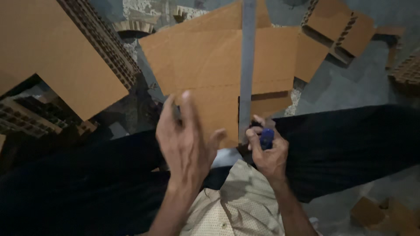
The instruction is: The person uses a metal ruler and a blue utility knife to cut rectangular pieces of corrugated cardboard. They measure and score the cardboard, then snap it along the cut line to separate the pieces.
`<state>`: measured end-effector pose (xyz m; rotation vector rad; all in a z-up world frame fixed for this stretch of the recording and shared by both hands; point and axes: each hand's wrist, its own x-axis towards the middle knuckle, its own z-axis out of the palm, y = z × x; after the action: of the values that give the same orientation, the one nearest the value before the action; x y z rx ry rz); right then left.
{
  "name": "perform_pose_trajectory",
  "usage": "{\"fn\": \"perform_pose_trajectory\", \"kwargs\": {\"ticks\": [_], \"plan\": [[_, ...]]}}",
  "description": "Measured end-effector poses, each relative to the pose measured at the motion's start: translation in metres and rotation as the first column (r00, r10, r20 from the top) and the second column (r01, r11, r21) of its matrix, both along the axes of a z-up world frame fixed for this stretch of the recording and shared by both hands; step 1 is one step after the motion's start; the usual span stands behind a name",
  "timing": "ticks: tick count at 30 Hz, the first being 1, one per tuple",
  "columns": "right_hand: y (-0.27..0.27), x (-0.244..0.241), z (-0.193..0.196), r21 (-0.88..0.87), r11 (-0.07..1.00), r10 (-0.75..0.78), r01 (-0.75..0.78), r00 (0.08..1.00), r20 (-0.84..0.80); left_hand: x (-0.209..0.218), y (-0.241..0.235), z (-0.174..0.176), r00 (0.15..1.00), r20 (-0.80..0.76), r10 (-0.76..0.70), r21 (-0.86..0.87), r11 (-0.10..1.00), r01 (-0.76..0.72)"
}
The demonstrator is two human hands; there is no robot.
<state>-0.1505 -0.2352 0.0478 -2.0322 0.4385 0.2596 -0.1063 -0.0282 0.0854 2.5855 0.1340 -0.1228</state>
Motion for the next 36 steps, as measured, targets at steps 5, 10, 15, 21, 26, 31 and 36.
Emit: {"fn": "perform_pose_trajectory", "kwargs": {"ticks": [5,10,15,21,26,31,36], "plan": [[0.005,0.011,0.007,-0.094,0.996,-0.001,-0.002,0.999,-0.034,0.085,0.004,-0.025,0.952,-0.028,-0.306,-0.086,0.949,0.302],[0.006,0.017,0.009,-0.217,0.972,0.097,-0.094,0.995,0.001,0.117,0.007,-0.046,0.925,-0.063,-0.376,-0.082,0.925,0.371],[0.008,0.018,0.013,-0.164,0.982,0.105,-0.099,0.994,0.03,0.111,0.008,-0.048,0.927,-0.067,-0.368,-0.086,0.928,0.362],[0.011,0.02,0.015,-0.127,0.989,0.065,-0.072,0.996,-0.058,0.113,0.009,-0.047,0.924,-0.065,-0.376,-0.069,0.926,0.372],[0.009,0.021,0.015,-0.169,0.973,0.177,-0.16,0.98,0.093,0.112,0.007,-0.048,0.92,-0.106,-0.377,-0.074,0.926,0.37],[0.01,0.02,0.015,-0.133,0.985,0.102,-0.107,0.994,-0.048,0.112,0.008,-0.051,0.922,-0.076,-0.381,-0.044,0.925,0.378],[0.008,0.02,0.015,-0.161,0.975,0.155,-0.155,0.988,-0.013,0.113,0.007,-0.055,0.921,-0.087,-0.381,-0.06,0.924,0.377]]}}
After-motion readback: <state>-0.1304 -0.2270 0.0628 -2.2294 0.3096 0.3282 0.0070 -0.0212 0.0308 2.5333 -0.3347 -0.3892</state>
